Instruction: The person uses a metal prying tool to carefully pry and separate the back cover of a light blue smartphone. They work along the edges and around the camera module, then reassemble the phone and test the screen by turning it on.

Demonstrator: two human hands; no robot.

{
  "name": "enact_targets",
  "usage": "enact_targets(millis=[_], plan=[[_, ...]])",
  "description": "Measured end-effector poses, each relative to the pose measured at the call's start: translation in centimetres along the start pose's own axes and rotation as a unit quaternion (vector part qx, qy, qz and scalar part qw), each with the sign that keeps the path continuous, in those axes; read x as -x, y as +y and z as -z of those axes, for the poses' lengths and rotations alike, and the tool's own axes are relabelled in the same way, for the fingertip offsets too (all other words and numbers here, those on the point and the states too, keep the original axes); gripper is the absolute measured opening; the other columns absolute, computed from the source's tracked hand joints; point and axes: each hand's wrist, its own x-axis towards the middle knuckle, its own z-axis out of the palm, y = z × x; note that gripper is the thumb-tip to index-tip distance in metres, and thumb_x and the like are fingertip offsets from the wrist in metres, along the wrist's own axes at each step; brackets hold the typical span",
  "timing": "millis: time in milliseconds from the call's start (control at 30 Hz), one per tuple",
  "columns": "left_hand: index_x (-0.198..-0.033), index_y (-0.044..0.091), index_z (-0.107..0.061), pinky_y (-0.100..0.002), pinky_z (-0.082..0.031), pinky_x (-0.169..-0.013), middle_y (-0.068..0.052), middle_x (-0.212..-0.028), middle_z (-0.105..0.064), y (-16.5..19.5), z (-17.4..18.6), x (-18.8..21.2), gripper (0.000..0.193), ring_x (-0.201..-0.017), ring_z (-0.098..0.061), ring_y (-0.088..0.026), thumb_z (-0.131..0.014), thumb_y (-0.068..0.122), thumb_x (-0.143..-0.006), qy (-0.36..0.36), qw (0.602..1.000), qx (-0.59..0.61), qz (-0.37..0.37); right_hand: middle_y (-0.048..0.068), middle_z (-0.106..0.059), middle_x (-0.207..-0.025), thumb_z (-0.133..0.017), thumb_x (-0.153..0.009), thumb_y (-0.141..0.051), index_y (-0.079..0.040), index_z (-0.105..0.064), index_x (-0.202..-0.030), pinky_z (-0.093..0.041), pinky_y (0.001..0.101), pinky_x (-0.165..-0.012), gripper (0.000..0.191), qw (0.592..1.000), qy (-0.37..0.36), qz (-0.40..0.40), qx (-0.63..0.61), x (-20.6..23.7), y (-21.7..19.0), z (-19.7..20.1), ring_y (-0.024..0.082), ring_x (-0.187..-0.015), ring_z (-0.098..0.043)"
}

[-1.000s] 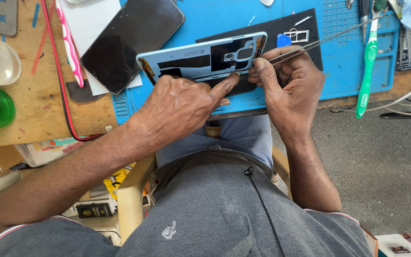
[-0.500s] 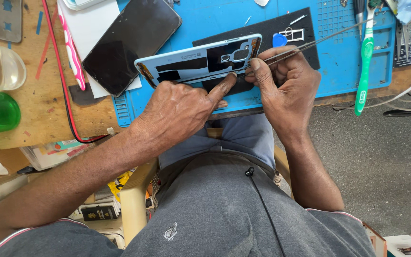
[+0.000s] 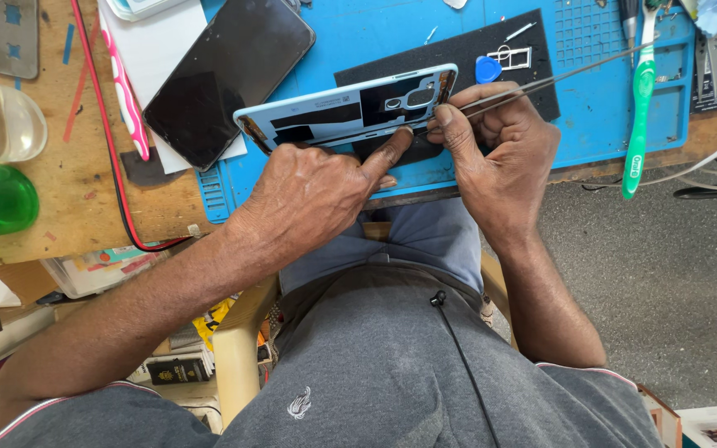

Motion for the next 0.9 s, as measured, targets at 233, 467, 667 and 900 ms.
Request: enact_targets(millis=[233, 467, 667, 900], plan=[[-0.152, 0.014, -0.048, -0.036, -0.045, -0.034, -0.003, -0.046, -0.058, 0.06, 0.06, 0.00, 0.055, -0.037, -0.059, -0.019, -0.055, 0.040, -0.104, 0.004, 1.000, 0.012, 0.002, 0.012, -0.076, -0.098, -0.071, -0.113, -0.005, 0.002, -0.062, -0.118, -0.064, 0.0253, -0.081, 0.012, 1.000, 0.002, 0.008, 0.021, 0.02, -0.22, -0.03, 0.015, -0.094, -0.078], [-0.151, 0.014, -0.049, -0.037, -0.046, -0.034, -0.003, -0.047, -0.059, 0.04, 0.11, 0.10, 0.054, -0.038, -0.060, -0.020, -0.055, 0.040, -0.105, 0.002, 1.000, 0.015, 0.008, 0.011, -0.076, -0.098, -0.071, -0.112, -0.005, 0.001, -0.063, -0.118, -0.065, 0.0251, -0.080, 0.012, 0.999, -0.001, 0.014, 0.041, -0.06, -0.21, -0.04, 0.015, -0.094, -0.079], [-0.152, 0.015, -0.049, -0.037, -0.047, -0.036, -0.004, -0.050, -0.061, 0.05, 0.14, 0.14, 0.054, -0.040, -0.061, -0.020, -0.057, 0.037, -0.104, 0.001, 1.000, 0.005, 0.007, 0.011, -0.076, -0.097, -0.070, -0.113, -0.003, 0.002, -0.062, -0.119, -0.063, 0.0241, -0.079, 0.012, 1.000, -0.001, 0.006, 0.003, 0.06, 0.00, 0.13, 0.014, -0.092, -0.078], [-0.153, 0.017, -0.048, -0.038, -0.047, -0.034, -0.004, -0.049, -0.062, 0.09, 0.01, 0.15, 0.054, -0.039, -0.061, -0.021, -0.057, 0.035, -0.103, -0.011, 1.000, -0.003, 0.013, 0.011, -0.076, -0.096, -0.072, -0.112, -0.004, 0.002, -0.063, -0.118, -0.063, 0.0246, -0.078, 0.012, 0.999, -0.003, 0.019, 0.028, 0.09, 0.17, 0.07, 0.014, -0.092, -0.078]])
